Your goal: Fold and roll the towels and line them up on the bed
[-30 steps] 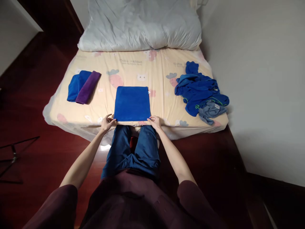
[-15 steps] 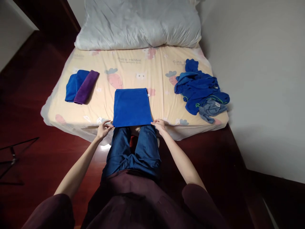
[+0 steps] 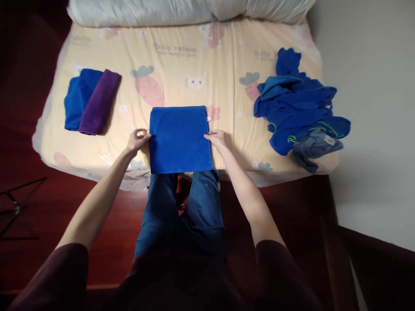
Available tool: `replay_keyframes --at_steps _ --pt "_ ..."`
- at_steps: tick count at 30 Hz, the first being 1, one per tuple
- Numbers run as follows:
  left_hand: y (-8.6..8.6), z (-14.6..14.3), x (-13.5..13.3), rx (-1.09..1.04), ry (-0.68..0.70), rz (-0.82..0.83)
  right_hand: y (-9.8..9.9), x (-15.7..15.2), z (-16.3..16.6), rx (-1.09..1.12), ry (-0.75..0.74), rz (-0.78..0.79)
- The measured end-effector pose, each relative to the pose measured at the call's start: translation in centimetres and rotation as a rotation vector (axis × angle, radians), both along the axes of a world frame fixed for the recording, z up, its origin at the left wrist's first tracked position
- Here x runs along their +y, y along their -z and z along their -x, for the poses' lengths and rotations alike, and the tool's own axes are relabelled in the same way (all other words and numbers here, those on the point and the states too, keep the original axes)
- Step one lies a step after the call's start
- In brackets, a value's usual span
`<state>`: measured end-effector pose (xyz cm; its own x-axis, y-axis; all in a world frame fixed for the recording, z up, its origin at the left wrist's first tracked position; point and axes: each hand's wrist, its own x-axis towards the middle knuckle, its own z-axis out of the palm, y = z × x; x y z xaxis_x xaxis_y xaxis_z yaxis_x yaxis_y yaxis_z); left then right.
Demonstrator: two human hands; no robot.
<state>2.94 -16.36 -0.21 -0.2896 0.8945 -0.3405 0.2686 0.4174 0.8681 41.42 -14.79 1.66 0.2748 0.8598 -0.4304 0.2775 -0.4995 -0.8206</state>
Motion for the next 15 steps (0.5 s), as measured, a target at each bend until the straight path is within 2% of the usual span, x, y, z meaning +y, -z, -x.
replay_keyframes --at_steps 4,8,11,15 --pt "1.2 -0.1 7.0 0.035 -0.063 -0.055 3.4 7.4 0.6 -0.094 -0.042 -0.135" --pt "1.2 -0.5 11.8 0.045 -0.014 -0.108 5.8 13.1 0.8 -0.289 -0.159 -0.301" --pt "0.8 -1.0 13.6 0.152 0.084 -0.154 5.7 14.5 0.6 -0.338 -0.211 -0.337" --pt "0.7 -1.6 14.1 0.300 0.119 -0.218 4.4 13.8 0.5 -0.381 -0.233 -0.338"
